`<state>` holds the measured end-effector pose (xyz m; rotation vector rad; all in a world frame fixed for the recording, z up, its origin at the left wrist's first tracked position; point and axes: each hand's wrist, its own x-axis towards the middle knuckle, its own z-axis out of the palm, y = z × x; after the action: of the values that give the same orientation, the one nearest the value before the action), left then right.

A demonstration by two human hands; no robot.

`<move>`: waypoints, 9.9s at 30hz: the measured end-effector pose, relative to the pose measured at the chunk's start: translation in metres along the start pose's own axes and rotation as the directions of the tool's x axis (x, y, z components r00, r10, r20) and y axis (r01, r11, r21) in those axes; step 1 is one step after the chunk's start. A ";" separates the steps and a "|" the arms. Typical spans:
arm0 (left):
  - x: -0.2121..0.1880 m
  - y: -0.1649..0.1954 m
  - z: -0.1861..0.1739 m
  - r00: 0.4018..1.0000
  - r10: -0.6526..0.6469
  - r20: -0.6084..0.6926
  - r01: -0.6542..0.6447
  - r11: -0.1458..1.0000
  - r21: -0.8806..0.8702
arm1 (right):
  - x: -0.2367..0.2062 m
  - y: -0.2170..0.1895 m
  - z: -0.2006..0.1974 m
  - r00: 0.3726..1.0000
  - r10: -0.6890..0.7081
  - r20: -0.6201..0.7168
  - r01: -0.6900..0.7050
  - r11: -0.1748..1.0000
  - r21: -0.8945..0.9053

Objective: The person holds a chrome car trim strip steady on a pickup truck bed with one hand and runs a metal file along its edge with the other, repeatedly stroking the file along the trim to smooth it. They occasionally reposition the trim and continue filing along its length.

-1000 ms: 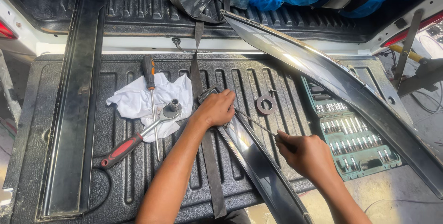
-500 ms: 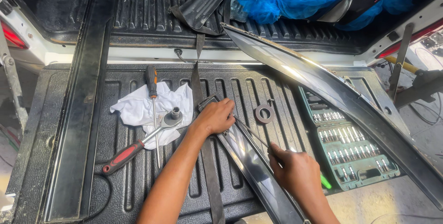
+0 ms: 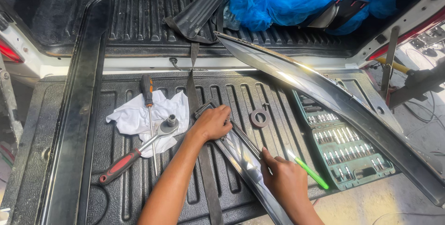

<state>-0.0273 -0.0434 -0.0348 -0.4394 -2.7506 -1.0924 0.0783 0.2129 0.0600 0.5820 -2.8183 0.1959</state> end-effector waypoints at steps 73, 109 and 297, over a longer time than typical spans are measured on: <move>0.005 -0.001 -0.006 0.977 -0.214 -0.011 0.183 0.858 -0.480 | -0.010 0.025 0.069 0.848 0.520 0.103 -0.486 0.686 0.541; -0.003 0.005 -0.003 0.969 -0.016 -0.247 0.007 0.999 -0.037 | -0.010 0.014 0.057 0.829 0.530 0.177 -0.546 0.700 0.460; -0.001 0.009 -0.013 0.960 -0.083 -0.267 0.004 0.959 -0.282 | -0.090 0.085 0.015 0.762 0.546 0.348 -0.647 0.661 0.380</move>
<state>-0.0234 -0.0463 -0.0192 -0.2350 -2.3833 -1.4417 0.1208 0.3207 0.0140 -0.3231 -3.0597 1.0492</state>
